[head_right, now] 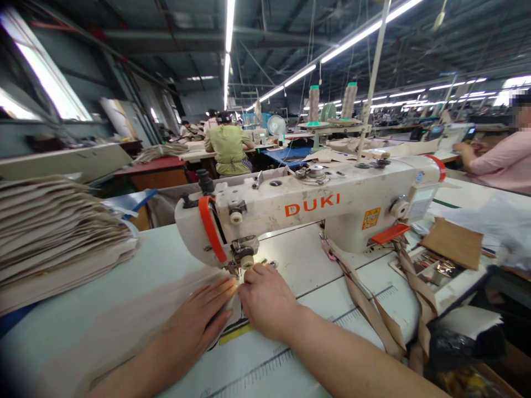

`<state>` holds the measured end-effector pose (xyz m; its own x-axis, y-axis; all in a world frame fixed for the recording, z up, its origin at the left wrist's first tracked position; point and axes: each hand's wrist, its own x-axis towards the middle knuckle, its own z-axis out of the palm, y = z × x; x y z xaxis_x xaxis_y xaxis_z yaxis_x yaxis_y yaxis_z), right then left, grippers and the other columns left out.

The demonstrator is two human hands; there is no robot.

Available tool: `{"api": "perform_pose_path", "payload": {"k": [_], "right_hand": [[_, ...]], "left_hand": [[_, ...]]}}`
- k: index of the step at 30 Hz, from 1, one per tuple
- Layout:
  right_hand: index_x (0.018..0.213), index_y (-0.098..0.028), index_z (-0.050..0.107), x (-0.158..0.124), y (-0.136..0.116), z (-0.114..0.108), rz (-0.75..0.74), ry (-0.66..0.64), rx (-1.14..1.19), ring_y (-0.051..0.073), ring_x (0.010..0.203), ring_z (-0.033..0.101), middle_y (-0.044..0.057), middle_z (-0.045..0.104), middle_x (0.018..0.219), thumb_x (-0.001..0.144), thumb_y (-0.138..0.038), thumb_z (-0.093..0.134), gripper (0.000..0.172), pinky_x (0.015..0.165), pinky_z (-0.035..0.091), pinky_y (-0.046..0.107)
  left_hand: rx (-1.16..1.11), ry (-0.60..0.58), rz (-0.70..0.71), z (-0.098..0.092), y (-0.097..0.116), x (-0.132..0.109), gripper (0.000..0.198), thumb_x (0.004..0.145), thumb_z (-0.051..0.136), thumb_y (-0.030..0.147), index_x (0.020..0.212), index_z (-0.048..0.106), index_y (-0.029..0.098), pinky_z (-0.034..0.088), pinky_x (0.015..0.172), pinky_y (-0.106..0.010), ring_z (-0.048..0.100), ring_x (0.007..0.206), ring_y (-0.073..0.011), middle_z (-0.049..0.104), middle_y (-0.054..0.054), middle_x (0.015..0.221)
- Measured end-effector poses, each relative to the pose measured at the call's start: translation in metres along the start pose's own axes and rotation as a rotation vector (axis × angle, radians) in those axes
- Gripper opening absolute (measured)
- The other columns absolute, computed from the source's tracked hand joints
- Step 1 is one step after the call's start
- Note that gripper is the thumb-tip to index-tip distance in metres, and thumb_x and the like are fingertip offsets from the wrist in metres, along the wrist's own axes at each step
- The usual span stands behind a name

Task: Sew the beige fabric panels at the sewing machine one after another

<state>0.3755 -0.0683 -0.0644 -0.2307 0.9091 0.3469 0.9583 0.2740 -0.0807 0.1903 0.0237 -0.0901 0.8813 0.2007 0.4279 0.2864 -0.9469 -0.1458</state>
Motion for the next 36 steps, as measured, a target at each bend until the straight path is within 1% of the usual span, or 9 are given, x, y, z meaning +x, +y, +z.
{"api": "perform_pose_path", "payload": {"k": [11,15,18,21,25,28,32,34,36], "right_hand": [[0.086,-0.017,0.067,-0.001,0.001,0.003,-0.005,0.001,0.0,0.021,0.086,0.05,0.005,0.062,0.087,0.099,-0.021,0.049,0.022,0.078,0.036,0.034],[0.086,-0.016,0.067,0.0,0.001,0.0,-0.005,-0.007,0.001,0.021,0.086,0.051,0.006,0.062,0.088,0.097,-0.02,0.051,0.02,0.078,0.037,0.034],[0.085,-0.016,0.066,-0.001,0.001,-0.001,-0.007,-0.008,0.006,0.021,0.087,0.051,0.006,0.062,0.087,0.098,-0.02,0.05,0.021,0.079,0.037,0.034],[0.085,-0.017,0.066,-0.001,0.001,-0.002,-0.003,-0.003,0.011,0.021,0.087,0.051,0.006,0.063,0.087,0.097,-0.02,0.051,0.02,0.079,0.037,0.034],[0.085,-0.017,0.067,-0.002,0.001,-0.002,0.0,0.007,0.021,0.021,0.086,0.051,0.006,0.063,0.086,0.096,-0.02,0.052,0.019,0.078,0.038,0.034],[0.082,-0.017,0.067,-0.004,0.001,-0.002,-0.035,0.023,0.045,0.02,0.086,0.052,0.005,0.064,0.084,0.097,-0.019,0.051,0.021,0.078,0.039,0.032],[0.081,-0.017,0.067,-0.009,0.0,0.001,-0.116,0.091,0.139,0.019,0.084,0.053,0.005,0.063,0.08,0.097,-0.017,0.051,0.023,0.079,0.04,0.031],[0.08,-0.016,0.068,-0.01,0.001,0.003,-0.144,0.146,0.203,0.019,0.082,0.052,0.006,0.063,0.078,0.097,-0.016,0.049,0.026,0.078,0.04,0.031],[0.079,-0.017,0.068,-0.011,0.001,0.005,-0.159,0.174,0.243,0.02,0.081,0.052,0.006,0.063,0.076,0.097,-0.016,0.047,0.027,0.077,0.04,0.032]], "left_hand": [[-0.063,-0.011,-0.025,0.001,-0.003,-0.002,0.04,0.099,0.042,0.029,0.131,0.06,0.015,0.052,0.102,-0.042,0.062,0.12,-0.0259,0.066,-0.011,0.13],[-0.095,-0.056,-0.044,0.002,-0.007,-0.001,0.039,0.099,0.044,0.029,0.132,0.06,0.018,0.051,0.104,-0.043,0.06,0.123,-0.0261,0.064,-0.01,0.134],[-0.08,-0.087,-0.052,0.004,-0.013,0.001,0.039,0.1,0.042,0.033,0.131,0.061,0.017,0.051,0.104,-0.044,0.06,0.123,-0.0268,0.064,-0.011,0.134],[-0.078,-0.097,-0.072,0.007,-0.017,0.004,0.04,0.101,0.041,0.036,0.131,0.061,0.018,0.051,0.103,-0.045,0.06,0.123,-0.0269,0.064,-0.011,0.134],[-0.08,-0.111,-0.084,0.007,-0.02,0.007,0.039,0.101,0.041,0.035,0.131,0.061,0.019,0.05,0.104,-0.045,0.059,0.125,-0.0268,0.064,-0.011,0.134],[-0.041,-0.119,-0.092,0.0,-0.017,-0.005,0.04,0.101,0.043,0.034,0.132,0.06,0.017,0.052,0.103,-0.043,0.06,0.124,-0.026,0.063,-0.011,0.135],[-0.029,-0.158,-0.081,-0.02,-0.003,-0.037,0.043,0.101,0.045,0.033,0.141,0.051,0.018,0.05,0.105,-0.039,0.057,0.128,-0.0217,0.058,-0.009,0.142],[-0.019,-0.157,-0.082,-0.032,0.006,-0.049,0.046,0.1,0.046,0.034,0.143,0.048,0.019,0.047,0.108,-0.042,0.052,0.133,-0.0224,0.053,-0.008,0.147],[0.025,-0.079,-0.124,-0.046,0.012,-0.056,0.047,0.1,0.045,0.033,0.144,0.046,0.02,0.04,0.113,-0.048,0.041,0.141,-0.0258,0.044,-0.009,0.153]]}}
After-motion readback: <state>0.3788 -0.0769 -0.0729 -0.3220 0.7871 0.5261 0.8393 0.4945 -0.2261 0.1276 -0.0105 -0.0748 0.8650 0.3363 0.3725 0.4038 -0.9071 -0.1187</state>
